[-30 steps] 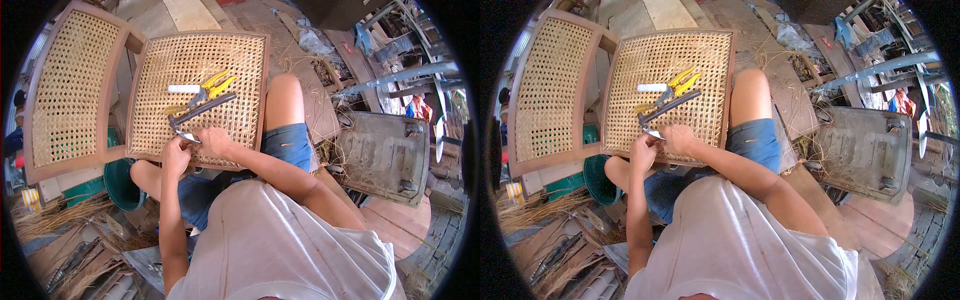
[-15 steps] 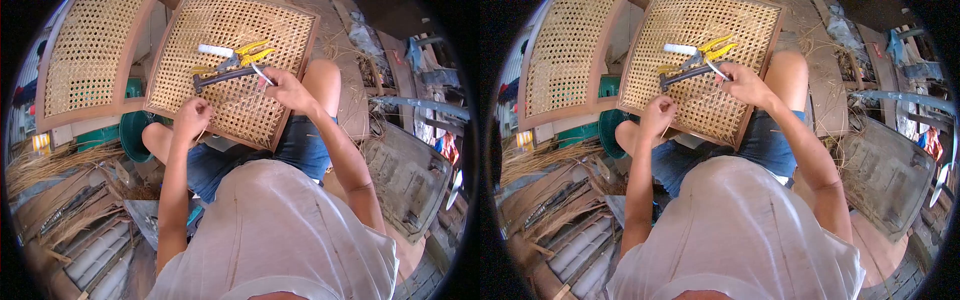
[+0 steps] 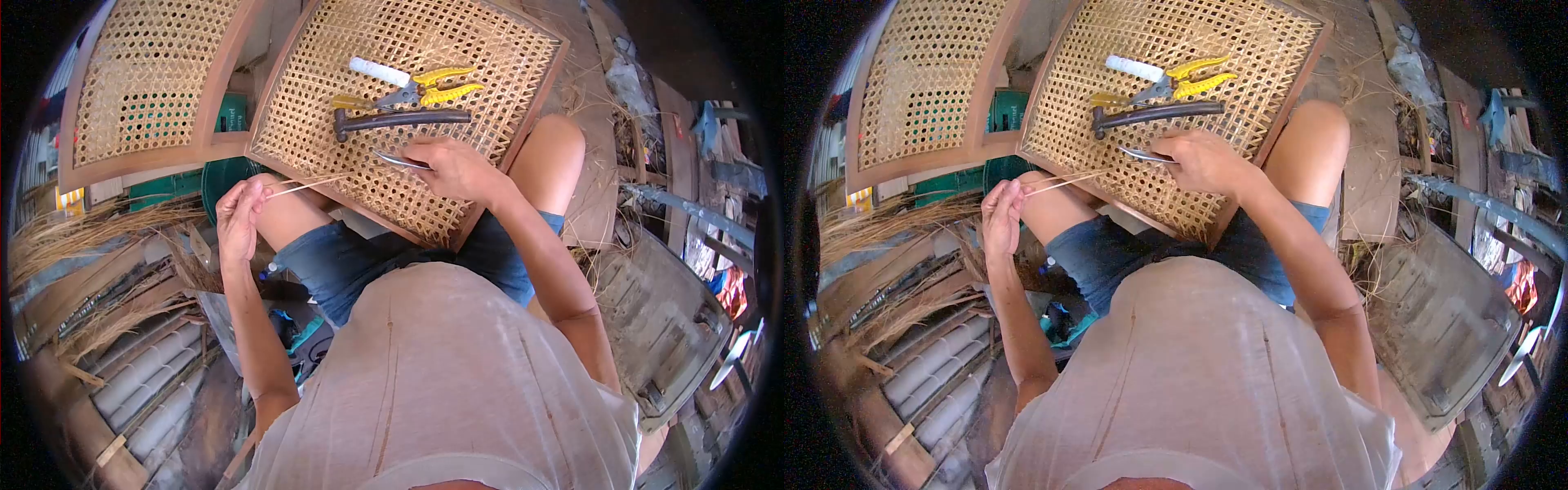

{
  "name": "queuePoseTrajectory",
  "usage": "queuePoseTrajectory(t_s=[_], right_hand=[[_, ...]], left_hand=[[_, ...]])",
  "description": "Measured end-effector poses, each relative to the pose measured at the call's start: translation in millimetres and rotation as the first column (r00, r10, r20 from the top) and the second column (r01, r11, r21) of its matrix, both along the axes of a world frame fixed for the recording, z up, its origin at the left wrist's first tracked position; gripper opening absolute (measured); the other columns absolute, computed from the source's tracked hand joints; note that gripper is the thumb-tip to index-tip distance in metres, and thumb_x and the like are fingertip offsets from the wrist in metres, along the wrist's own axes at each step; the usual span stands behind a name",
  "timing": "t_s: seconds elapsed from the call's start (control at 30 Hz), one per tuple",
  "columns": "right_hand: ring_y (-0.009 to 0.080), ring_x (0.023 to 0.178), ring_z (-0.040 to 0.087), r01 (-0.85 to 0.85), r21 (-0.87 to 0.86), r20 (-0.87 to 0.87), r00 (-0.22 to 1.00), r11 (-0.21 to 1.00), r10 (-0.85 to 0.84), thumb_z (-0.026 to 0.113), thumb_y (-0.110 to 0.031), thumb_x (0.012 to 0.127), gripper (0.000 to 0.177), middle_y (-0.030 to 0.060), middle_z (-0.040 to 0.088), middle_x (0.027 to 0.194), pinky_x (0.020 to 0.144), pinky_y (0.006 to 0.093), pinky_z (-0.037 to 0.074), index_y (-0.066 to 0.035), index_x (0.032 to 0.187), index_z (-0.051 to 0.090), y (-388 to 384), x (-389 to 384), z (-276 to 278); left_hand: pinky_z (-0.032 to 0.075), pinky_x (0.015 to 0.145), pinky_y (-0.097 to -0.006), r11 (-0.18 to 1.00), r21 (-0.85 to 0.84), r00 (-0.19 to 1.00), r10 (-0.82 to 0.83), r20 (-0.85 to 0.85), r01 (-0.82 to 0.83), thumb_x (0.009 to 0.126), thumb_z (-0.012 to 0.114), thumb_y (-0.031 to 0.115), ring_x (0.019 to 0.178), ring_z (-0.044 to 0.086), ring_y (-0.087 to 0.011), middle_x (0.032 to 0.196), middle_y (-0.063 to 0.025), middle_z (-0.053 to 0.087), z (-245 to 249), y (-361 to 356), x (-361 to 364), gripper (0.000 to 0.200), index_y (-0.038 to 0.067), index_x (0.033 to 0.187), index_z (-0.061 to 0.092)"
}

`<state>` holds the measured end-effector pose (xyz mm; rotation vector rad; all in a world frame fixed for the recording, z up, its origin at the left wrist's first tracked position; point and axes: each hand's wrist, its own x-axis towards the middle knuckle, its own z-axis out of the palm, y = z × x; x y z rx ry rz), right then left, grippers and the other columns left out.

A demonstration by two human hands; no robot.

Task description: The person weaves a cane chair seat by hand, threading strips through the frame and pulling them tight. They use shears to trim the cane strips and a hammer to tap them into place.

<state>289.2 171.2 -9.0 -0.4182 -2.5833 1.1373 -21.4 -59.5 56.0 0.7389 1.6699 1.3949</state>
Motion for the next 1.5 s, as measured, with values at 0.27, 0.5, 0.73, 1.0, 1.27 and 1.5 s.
queuePoseTrajectory(t_s=[0.27,0.5,0.73,1.0,1.27,1.5], right_hand=[[0.0333,0.094,0.069,-0.159,-0.025,-0.013,0.987,0.987,0.158,0.069,-0.018,0.091,0.016,0.0118,0.070,0.099,0.077,0.0469,0.056,-0.012,0.106,0.071,-12.1,-35.0,-7.6],[0.0351,0.094,0.068,-0.305,-0.022,0.189,0.934,0.952,0.304,0.065,-0.025,0.096,0.021,0.0148,0.068,0.094,0.080,0.0467,0.055,-0.007,0.105,0.069,-16.9,-87.4,-6.8],[0.0156,0.072,0.061,0.134,-0.459,0.187,0.981,0.878,-0.052,0.067,-0.027,0.099,0.024,0.0051,0.065,0.075,0.065,0.0353,0.049,-0.007,0.111,0.073,84.2,37.0,-4.2],[0.0033,0.046,0.031,0.380,-0.848,0.054,0.756,0.370,-0.652,0.066,-0.020,0.101,0.026,-0.0098,0.037,0.057,0.047,0.0226,0.026,0.000,0.116,0.071,148.3,154.0,-10.8],[0.0037,0.047,0.032,0.337,-0.900,0.017,0.659,0.275,-0.752,0.066,-0.019,0.101,0.027,-0.0092,0.039,0.059,0.046,0.0231,0.030,0.000,0.119,0.071,133.7,140.6,-7.6],[0.0045,0.051,0.033,0.550,-0.792,0.062,0.505,0.266,-0.861,0.067,-0.021,0.101,0.028,-0.0092,0.042,0.063,0.049,0.0225,0.027,-0.001,0.121,0.070,139.8,153.2,3.8]], left_hand=[[0.038,0.071,-0.0245,0.989,-0.142,0.953,-0.001,-0.303,-0.044,0.102,0.061,0.014,0.072,0.044,-0.0061,0.073,0.0037,0.051,2.6,-16.0,6.3,0.026,0.006,0.078,0.059],[0.038,0.064,-0.0246,0.977,-0.202,0.907,-0.021,-0.421,-0.072,0.097,0.067,0.013,0.069,0.047,-0.0059,0.070,0.0022,0.054,-4.3,-21.2,-4.3,0.024,0.002,0.076,0.063],[0.046,0.063,-0.0304,0.922,-0.376,0.693,-0.331,-0.641,0.092,0.090,0.074,0.015,0.066,0.055,-0.0168,0.067,-0.0107,0.059,-30.0,20.0,44.4,0.016,-0.001,0.088,0.071],[0.053,0.067,-0.0344,0.979,-0.197,0.722,-0.101,-0.684,-0.049,0.086,0.072,0.006,0.072,0.065,-0.0196,0.081,-0.0098,0.063,-87.5,55.4,107.8,0.005,0.004,0.090,0.071],[0.056,0.066,-0.0305,0.980,0.027,0.723,0.163,-0.671,-0.196,0.082,0.072,-0.002,0.072,0.068,-0.0201,0.092,-0.0114,0.066,-111.0,52.5,113.4,0.016,0.006,0.095,0.072],[0.057,0.066,-0.0321,0.982,-0.066,0.669,0.070,-0.740,-0.176,0.080,0.072,-0.001,0.071,0.068,-0.0210,0.086,-0.0114,0.066,-111.8,53.4,108.4,0.015,0.006,0.093,0.071]])
